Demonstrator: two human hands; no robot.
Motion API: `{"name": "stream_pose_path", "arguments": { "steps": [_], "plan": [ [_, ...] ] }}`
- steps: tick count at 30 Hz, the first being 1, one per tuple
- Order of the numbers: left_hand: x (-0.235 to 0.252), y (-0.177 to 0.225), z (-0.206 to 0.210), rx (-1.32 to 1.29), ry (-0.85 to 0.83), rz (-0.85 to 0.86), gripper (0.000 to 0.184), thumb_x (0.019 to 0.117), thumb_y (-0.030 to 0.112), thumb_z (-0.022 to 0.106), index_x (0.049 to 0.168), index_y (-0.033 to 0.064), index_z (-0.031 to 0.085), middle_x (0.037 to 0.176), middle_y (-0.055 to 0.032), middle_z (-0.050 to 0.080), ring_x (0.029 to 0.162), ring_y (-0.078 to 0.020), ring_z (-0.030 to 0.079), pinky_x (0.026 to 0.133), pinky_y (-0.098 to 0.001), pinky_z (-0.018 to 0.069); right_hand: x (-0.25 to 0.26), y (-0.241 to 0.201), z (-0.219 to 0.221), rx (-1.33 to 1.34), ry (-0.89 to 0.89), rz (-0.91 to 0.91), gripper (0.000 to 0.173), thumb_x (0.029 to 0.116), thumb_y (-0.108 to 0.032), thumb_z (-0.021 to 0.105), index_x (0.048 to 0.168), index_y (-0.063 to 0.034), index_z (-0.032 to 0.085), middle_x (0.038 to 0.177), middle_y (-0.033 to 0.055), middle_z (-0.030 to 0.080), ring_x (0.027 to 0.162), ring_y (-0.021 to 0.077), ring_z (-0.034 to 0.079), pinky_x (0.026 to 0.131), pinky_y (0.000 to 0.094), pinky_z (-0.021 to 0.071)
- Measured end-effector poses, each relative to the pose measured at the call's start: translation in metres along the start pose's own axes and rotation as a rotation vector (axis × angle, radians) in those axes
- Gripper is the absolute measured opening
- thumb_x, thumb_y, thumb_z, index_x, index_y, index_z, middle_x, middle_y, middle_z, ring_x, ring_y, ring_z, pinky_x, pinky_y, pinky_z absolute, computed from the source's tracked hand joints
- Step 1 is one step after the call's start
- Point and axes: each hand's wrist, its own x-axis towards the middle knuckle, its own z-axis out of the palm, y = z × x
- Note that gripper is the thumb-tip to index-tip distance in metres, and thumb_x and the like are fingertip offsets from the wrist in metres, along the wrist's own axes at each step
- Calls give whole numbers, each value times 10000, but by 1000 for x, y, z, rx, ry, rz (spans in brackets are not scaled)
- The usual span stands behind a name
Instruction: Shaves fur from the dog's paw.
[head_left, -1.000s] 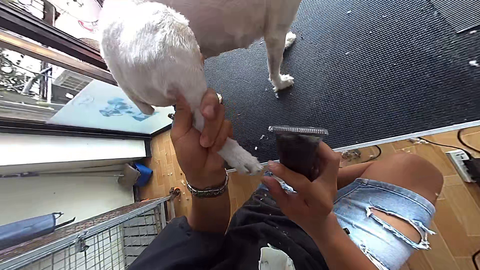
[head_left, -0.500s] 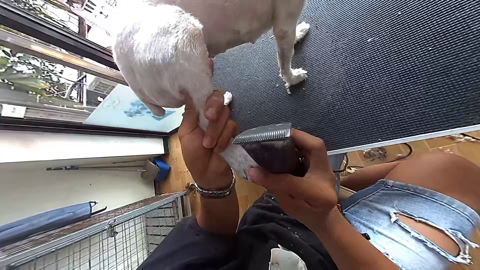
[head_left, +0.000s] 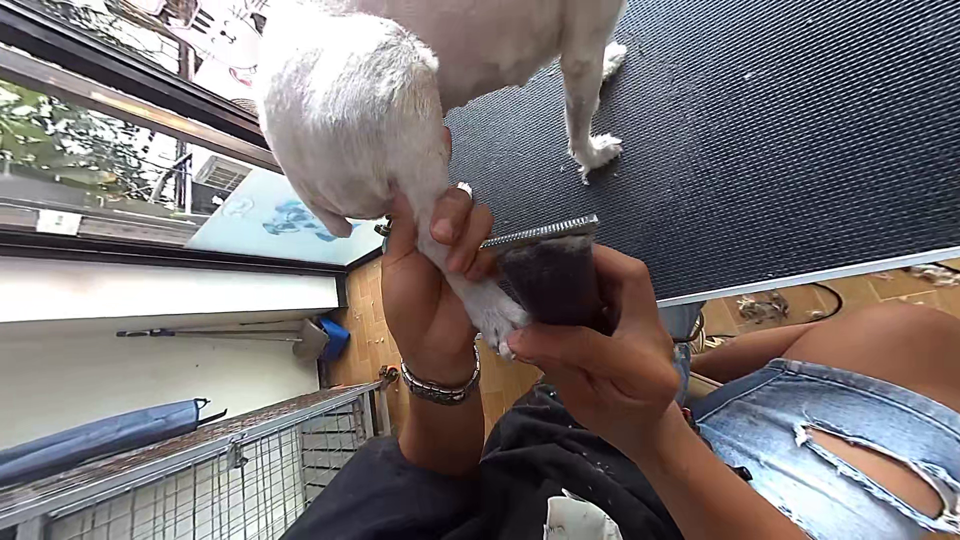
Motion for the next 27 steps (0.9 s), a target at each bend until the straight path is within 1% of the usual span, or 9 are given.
{"name": "stream_pose_path", "arguments": {
  "steps": [3,5,12,17,18,22,24,25,27],
  "plan": [
    [-4,0,-7,-4,-52,16,430,1125,349,255,1127,44,557,729,-4,503,475,-34,432,442,-137,389,-1,0,2,72,-29,34,17,934,-169,756,923,-161,765,1298,139,569,1179,142,599,936,254,560],
    [-4,1,-10,-14,-88,18,414,1126,321,250,1075,41,551,692,1,477,449,-29,396,424,-134,354,-3,-1,5,126,-38,66,33,934,-127,745,939,-145,772,1313,152,566,1187,149,599,946,261,563],
    [1,-2,-13,10,-99,56,386,1118,267,249,1285,21,495,761,-14,487,475,-33,403,441,-137,379,-4,-2,17,-80,50,45,58,964,-208,701,927,-182,736,1287,145,548,1162,138,585,907,248,542],
    [2,-3,-7,-47,-40,-21,502,1112,420,231,940,77,554,612,32,426,453,-41,393,442,-159,350,1,7,18,-334,102,-14,150,1009,-274,606,909,-165,630,1300,162,491,1176,171,556,908,270,517],
    [2,-3,-8,-52,-45,-18,497,1112,421,217,937,85,540,604,37,403,442,-37,374,431,-156,335,2,8,19,-363,105,-19,186,1014,-288,593,881,-160,614,1298,169,487,1174,178,555,900,270,515],
    [0,-2,-15,-5,-101,33,400,1107,325,215,1149,62,513,583,42,368,405,-24,339,403,-144,312,4,3,18,-360,85,32,233,1014,-315,622,843,-157,629,1292,182,496,1165,186,561,876,273,521],
    [-1,1,-17,19,-124,41,366,1112,290,222,1174,53,493,599,36,379,399,-19,343,391,-133,320,4,-5,6,-240,29,155,166,1011,-281,636,893,-171,677,1278,146,522,1072,122,604,799,233,547],
    [-1,3,-18,13,-133,33,346,1107,282,230,1160,56,487,600,36,380,398,-15,342,389,-128,317,3,-12,-5,-137,-19,253,110,1016,-227,621,966,-186,710,1283,111,532,1030,82,616,782,213,557],
    [1,7,-20,6,-150,30,378,1116,322,229,1146,52,491,588,33,388,397,-17,348,392,-129,323,-6,-23,-32,97,-103,481,212,1047,-190,558,1183,-232,716,1248,39,582,920,70,661,720,228,605]
  ]
}}
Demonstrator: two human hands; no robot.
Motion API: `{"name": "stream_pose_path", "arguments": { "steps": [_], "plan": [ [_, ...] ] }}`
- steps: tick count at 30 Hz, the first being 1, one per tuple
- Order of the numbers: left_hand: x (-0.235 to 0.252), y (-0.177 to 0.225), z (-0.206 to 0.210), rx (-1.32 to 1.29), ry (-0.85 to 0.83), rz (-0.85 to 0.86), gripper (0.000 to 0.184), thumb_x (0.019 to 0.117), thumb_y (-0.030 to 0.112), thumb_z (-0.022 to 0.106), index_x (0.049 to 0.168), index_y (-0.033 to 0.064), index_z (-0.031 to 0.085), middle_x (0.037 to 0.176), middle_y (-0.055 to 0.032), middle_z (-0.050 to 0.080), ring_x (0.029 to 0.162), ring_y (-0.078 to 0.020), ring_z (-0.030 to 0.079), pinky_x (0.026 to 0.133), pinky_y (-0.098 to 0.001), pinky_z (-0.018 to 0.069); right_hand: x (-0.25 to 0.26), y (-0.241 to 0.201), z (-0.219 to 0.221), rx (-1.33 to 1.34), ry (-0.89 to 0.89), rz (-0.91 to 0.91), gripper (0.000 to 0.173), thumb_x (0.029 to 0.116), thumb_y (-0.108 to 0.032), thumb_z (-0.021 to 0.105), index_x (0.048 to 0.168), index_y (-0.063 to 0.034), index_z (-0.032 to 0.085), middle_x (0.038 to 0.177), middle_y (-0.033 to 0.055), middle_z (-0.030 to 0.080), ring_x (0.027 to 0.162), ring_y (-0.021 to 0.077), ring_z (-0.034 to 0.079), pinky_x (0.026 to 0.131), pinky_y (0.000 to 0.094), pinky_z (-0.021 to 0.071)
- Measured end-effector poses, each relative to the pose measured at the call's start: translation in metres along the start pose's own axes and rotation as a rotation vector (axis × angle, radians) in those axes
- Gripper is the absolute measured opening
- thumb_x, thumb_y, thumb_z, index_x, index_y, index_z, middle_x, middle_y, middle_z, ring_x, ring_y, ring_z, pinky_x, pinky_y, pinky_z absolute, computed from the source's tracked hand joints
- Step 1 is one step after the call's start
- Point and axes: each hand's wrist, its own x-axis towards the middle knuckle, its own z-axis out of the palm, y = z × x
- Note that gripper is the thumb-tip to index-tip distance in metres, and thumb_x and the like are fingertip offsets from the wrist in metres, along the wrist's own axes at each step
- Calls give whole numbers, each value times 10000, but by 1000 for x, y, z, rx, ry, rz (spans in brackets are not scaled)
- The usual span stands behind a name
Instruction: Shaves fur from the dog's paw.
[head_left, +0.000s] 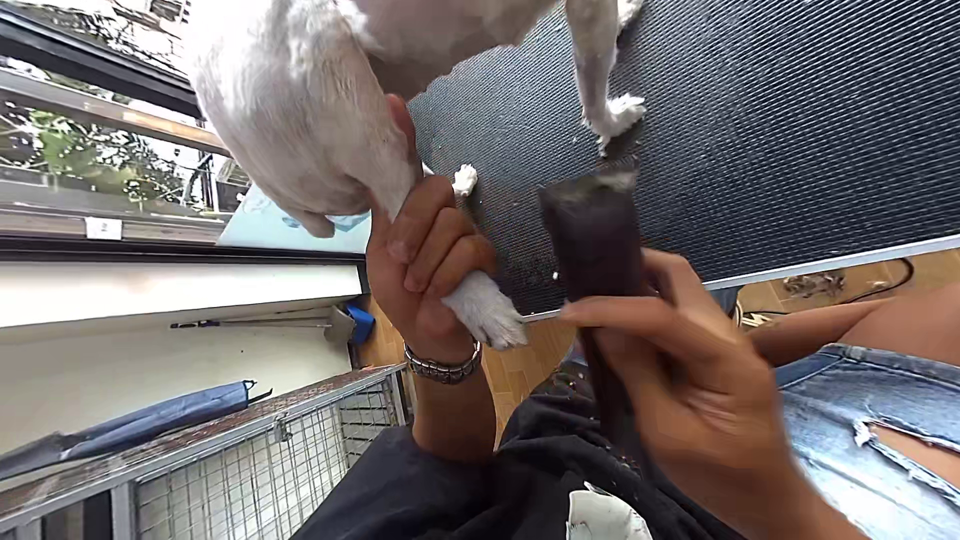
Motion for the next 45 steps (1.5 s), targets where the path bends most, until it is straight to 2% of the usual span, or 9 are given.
{"name": "stream_pose_path", "arguments": {
  "steps": [3,4,5,10,12,20,22,24,45],
  "plan": [
    [2,10,-9,44,32,8,382,1108,322,262,1285,57,471,562,48,396,364,14,346,360,-104,329,-21,-15,-39,352,-230,436,431,1086,-245,489,1513,-216,441,1208,46,672,838,175,733,609,317,657],
    [-1,19,-33,51,-41,-29,451,1099,373,260,1397,80,429,589,52,451,388,15,388,392,-115,375,-24,-20,-47,464,-323,558,468,1088,-219,473,1540,-196,353,1207,59,680,835,195,736,591,332,653],
    [-4,34,-82,-3,-317,-96,576,1096,447,237,1572,124,210,742,41,541,518,-9,484,537,-157,473,-27,-21,-51,569,-401,637,469,1084,-182,463,1535,-156,336,1186,78,692,841,210,739,592,350,651],
    [-22,58,-128,-167,-237,-147,773,995,659,305,1576,155,216,811,-2,604,552,-40,512,585,-208,506,-31,-16,-29,831,-558,689,457,1079,-143,458,1514,-61,345,1150,106,690,881,204,730,650,350,647],
    [-21,61,-127,-142,-261,-163,874,971,719,268,1638,190,69,828,11,619,554,-21,519,594,-189,523,-27,-16,-24,857,-535,680,455,1075,-135,456,1511,-60,347,1137,102,690,869,201,732,637,346,649],
    [-27,63,-128,-140,-214,-161,687,1023,599,305,1498,107,361,786,6,582,557,-52,514,573,-206,501,-20,-15,-22,870,-541,721,446,1084,-137,444,1517,-69,357,1120,96,696,845,200,736,623,340,651],
    [-26,62,-126,-170,-151,-177,655,996,654,296,1210,90,552,658,28,550,498,-59,503,514,-222,468,-20,-14,-20,888,-535,736,442,1083,-132,440,1513,-69,361,1114,106,696,839,206,737,610,337,649],
    [-26,61,-125,-188,-123,-186,696,965,712,257,975,105,595,598,50,500,487,-67,481,501,-235,429,-21,-14,-20,896,-533,738,437,1085,-132,439,1511,-69,363,1117,107,693,853,205,734,628,341,649],
    [-34,57,-122,-198,-114,-156,742,956,741,195,988,109,584,614,52,485,498,-61,463,508,-227,421,-17,-13,-12,861,-545,799,427,1081,-150,458,1498,-89,389,1065,89,699,787,204,738,583,349,653]
  ]
}}
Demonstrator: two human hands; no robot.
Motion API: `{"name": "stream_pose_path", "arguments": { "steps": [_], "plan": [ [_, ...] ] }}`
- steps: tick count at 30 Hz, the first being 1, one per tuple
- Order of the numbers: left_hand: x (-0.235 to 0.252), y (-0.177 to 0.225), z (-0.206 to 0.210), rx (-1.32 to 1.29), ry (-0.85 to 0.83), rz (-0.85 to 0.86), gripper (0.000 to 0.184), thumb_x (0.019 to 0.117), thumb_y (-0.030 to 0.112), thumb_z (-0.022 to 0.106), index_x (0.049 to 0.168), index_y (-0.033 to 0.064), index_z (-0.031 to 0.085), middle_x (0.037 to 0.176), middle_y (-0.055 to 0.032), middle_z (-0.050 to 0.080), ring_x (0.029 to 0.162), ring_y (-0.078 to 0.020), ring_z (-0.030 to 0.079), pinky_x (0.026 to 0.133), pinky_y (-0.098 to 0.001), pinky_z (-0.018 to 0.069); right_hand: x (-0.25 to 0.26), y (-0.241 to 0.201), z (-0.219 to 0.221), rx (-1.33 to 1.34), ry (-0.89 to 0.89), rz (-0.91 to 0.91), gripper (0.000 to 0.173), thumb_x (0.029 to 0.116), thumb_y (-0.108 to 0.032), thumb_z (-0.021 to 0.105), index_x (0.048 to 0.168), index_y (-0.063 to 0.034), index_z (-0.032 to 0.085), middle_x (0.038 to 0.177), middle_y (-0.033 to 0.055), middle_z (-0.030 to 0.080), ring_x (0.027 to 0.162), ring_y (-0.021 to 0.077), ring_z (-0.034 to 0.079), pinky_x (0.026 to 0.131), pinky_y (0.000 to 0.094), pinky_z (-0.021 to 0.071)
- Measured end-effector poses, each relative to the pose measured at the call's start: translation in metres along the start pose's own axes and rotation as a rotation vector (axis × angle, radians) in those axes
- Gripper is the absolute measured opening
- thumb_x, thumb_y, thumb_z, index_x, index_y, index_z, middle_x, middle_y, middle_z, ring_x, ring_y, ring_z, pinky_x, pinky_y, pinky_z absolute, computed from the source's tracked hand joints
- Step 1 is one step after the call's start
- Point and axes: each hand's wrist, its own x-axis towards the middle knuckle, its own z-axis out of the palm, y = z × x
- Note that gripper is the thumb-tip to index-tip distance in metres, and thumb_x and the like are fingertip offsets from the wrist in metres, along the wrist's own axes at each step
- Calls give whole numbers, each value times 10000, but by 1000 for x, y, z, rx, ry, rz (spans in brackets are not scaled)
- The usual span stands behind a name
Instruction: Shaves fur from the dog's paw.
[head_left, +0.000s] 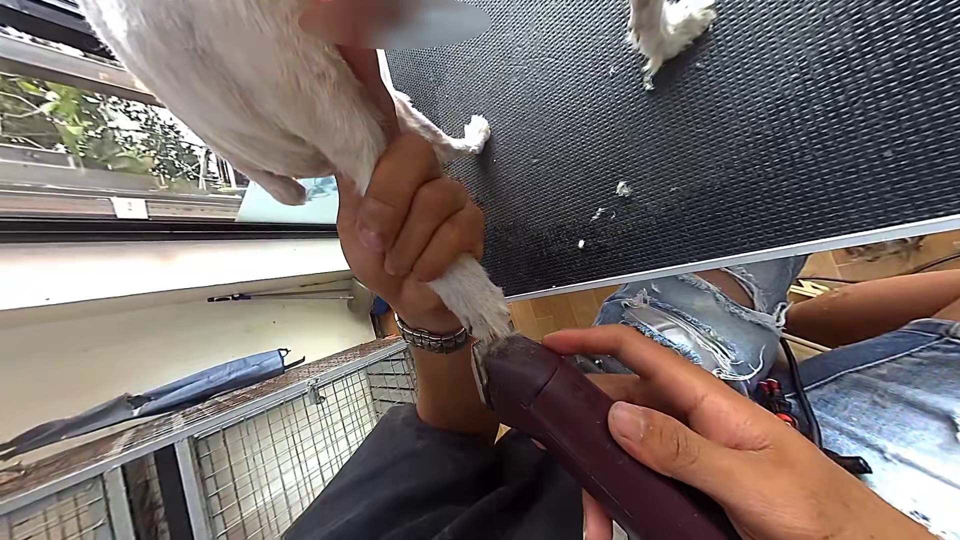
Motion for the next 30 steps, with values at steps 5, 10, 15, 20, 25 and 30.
{"name": "stream_pose_path", "arguments": {
  "steps": [5,10,15,20,25,30],
  "plan": [
    [4,0,0,-8,9,-10,738,961,736,204,974,106,587,606,47,487,483,-58,456,489,-222,411,3,6,5,55,34,-55,431,1082,-143,451,1499,-71,371,1088,111,696,796,225,743,588,360,657],
    [6,0,-2,-10,-5,7,729,954,742,215,972,112,581,604,59,475,480,-47,442,489,-211,401,-1,14,8,34,39,-123,444,1074,-113,452,1501,-50,347,1121,97,690,823,208,737,603,348,653],
    [8,0,-2,16,-29,14,704,966,713,223,963,103,575,606,65,473,490,-41,445,507,-202,404,2,18,10,44,39,-162,447,1074,-136,473,1496,-55,352,1132,91,693,816,195,739,608,335,655],
    [9,2,1,53,-39,30,685,978,692,230,938,105,582,593,65,469,482,-43,444,500,-204,400,-1,18,11,37,22,-182,459,1073,-116,464,1510,-43,341,1158,97,685,851,206,738,630,350,657],
    [14,-12,26,65,117,144,530,1056,544,282,1050,70,519,593,53,421,450,-24,393,462,-169,371,4,22,9,99,11,-195,433,1082,-138,453,1495,-60,352,1113,106,694,820,217,744,601,350,656],
    [16,3,7,90,-129,60,559,1061,474,326,1398,32,393,686,18,528,515,-45,486,540,-210,478,5,26,10,134,-1,-217,439,1080,-134,454,1497,-52,345,1130,115,691,830,222,744,603,353,656]
  ]
}}
